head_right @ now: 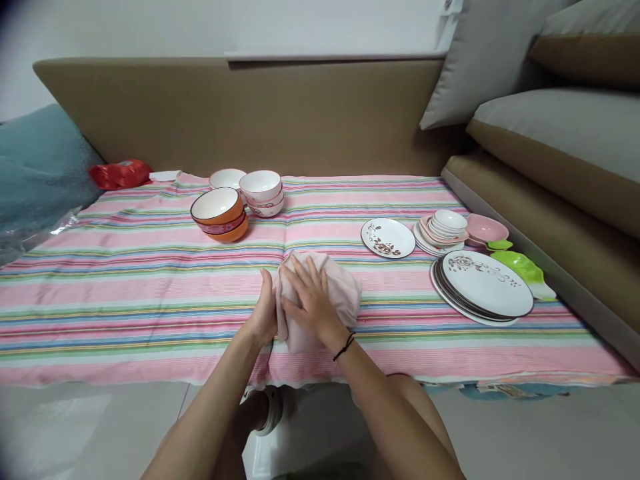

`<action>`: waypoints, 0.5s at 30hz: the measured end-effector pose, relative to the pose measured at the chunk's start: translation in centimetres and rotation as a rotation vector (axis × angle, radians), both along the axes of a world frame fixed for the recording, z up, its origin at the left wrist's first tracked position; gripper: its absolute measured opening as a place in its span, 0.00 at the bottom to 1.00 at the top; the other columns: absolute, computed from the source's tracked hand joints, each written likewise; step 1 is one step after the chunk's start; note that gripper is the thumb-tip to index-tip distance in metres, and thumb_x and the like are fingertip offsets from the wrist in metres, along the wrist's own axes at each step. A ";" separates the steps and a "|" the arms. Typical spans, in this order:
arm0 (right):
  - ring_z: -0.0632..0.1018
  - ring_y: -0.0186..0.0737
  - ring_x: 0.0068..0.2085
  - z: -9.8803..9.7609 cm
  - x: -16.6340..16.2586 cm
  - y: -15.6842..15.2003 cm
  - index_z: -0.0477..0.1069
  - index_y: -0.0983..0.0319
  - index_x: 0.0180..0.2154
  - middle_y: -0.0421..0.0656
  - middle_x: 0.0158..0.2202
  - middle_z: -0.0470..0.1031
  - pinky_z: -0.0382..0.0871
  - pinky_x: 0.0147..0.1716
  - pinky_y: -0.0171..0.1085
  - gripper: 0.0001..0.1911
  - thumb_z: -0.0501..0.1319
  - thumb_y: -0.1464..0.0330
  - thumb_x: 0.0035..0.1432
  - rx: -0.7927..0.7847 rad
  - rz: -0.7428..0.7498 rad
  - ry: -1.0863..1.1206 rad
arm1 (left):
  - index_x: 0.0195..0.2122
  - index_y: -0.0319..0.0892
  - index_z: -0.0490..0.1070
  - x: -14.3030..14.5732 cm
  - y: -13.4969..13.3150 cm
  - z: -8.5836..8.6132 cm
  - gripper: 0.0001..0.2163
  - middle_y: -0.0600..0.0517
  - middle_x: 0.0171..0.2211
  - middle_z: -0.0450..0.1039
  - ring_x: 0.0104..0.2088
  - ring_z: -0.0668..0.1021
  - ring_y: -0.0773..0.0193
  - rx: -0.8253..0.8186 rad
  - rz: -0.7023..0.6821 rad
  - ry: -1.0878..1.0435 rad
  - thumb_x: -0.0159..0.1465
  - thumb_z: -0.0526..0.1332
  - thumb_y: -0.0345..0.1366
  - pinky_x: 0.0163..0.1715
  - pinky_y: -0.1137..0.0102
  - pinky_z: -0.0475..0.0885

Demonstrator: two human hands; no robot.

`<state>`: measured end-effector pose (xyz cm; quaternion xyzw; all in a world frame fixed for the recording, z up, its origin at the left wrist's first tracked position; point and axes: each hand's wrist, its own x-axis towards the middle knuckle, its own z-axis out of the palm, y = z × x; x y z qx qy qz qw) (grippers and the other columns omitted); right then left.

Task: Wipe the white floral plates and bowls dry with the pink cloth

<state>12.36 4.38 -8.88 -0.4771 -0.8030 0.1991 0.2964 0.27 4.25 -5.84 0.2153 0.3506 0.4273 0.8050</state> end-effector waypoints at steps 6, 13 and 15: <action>0.44 0.48 0.70 -1.2 0.4 2.0 0.52 0.54 0.66 0.37 0.70 0.48 0.34 0.66 0.61 0.27 0.42 0.57 0.69 -0.063 -0.280 0.062 | 0.58 0.45 0.69 0.1 0.1 -0.7 0.22 0.47 0.54 0.74 0.58 0.71 0.51 0.200 0.020 0.188 0.66 0.58 0.49 0.57 0.63 0.65; 0.50 0.49 0.69 -3.2 1.9 2.0 0.48 0.59 0.68 0.48 0.69 0.49 0.46 0.64 0.60 0.30 0.39 0.55 0.69 -0.063 -0.408 -0.005 | 0.56 0.42 0.70 0.2 0.6 -1.6 0.23 0.46 0.47 0.77 0.46 0.78 0.52 0.177 0.010 0.177 0.66 0.55 0.51 0.42 0.64 0.74; 0.50 0.53 0.69 -3.7 1.9 1.4 0.47 0.59 0.68 0.50 0.69 0.48 0.48 0.62 0.63 0.30 0.39 0.56 0.69 -0.064 -0.466 -0.044 | 0.58 0.43 0.68 0.3 0.7 -1.5 0.26 0.45 0.49 0.76 0.48 0.77 0.51 0.135 0.021 0.148 0.68 0.49 0.54 0.44 0.63 0.74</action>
